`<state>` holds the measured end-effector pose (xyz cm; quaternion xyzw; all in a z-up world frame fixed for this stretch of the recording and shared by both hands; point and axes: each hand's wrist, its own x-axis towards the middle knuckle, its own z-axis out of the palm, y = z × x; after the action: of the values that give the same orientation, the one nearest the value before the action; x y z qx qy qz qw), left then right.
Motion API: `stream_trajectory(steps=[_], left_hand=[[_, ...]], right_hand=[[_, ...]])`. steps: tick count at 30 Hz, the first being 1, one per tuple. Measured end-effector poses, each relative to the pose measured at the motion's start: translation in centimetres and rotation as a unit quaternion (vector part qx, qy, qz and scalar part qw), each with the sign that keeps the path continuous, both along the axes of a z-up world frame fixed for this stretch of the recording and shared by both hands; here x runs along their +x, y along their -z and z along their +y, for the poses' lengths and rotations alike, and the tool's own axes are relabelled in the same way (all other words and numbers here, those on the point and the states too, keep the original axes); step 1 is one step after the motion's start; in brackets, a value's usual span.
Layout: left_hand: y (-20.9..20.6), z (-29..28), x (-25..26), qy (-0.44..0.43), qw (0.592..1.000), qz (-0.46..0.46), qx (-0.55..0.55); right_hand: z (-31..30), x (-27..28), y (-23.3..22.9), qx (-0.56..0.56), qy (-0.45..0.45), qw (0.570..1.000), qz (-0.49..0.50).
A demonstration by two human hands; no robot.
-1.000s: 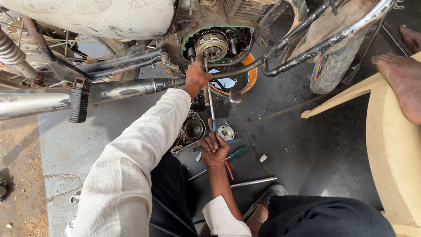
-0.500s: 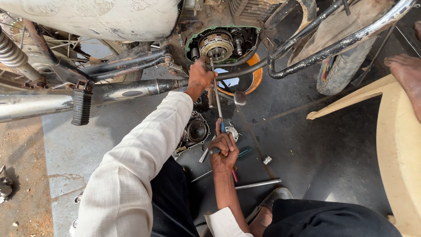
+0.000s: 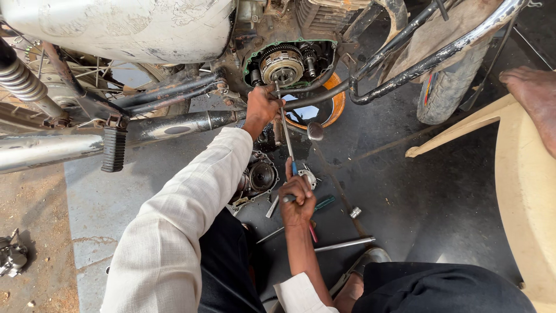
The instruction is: The person disassembles motorcycle engine components by hand and using tools. They unscrew a central bolt and remove internal parts while an assistant holds other components and passes tools.
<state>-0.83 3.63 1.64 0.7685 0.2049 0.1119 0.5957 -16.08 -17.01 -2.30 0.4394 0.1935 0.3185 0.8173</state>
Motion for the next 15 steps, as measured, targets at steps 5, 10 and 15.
stream_trajectory(steps=[5,10,15], left_hand=[[0.5,-0.1,0.9,0.000,0.999,-0.007,-0.040],[1.0,0.0,1.0,-0.014,1.000,0.017,0.000],[0.0,-0.3,0.7,-0.010,1.000,0.017,0.017]], right_hand=[[-1.3,0.9,-0.6,0.035,0.009,0.999,0.017],[-2.6,2.8,4.0,-0.488,0.030,0.800,-0.347],[-2.5,2.8,4.4,-0.252,0.002,0.947,-0.199]])
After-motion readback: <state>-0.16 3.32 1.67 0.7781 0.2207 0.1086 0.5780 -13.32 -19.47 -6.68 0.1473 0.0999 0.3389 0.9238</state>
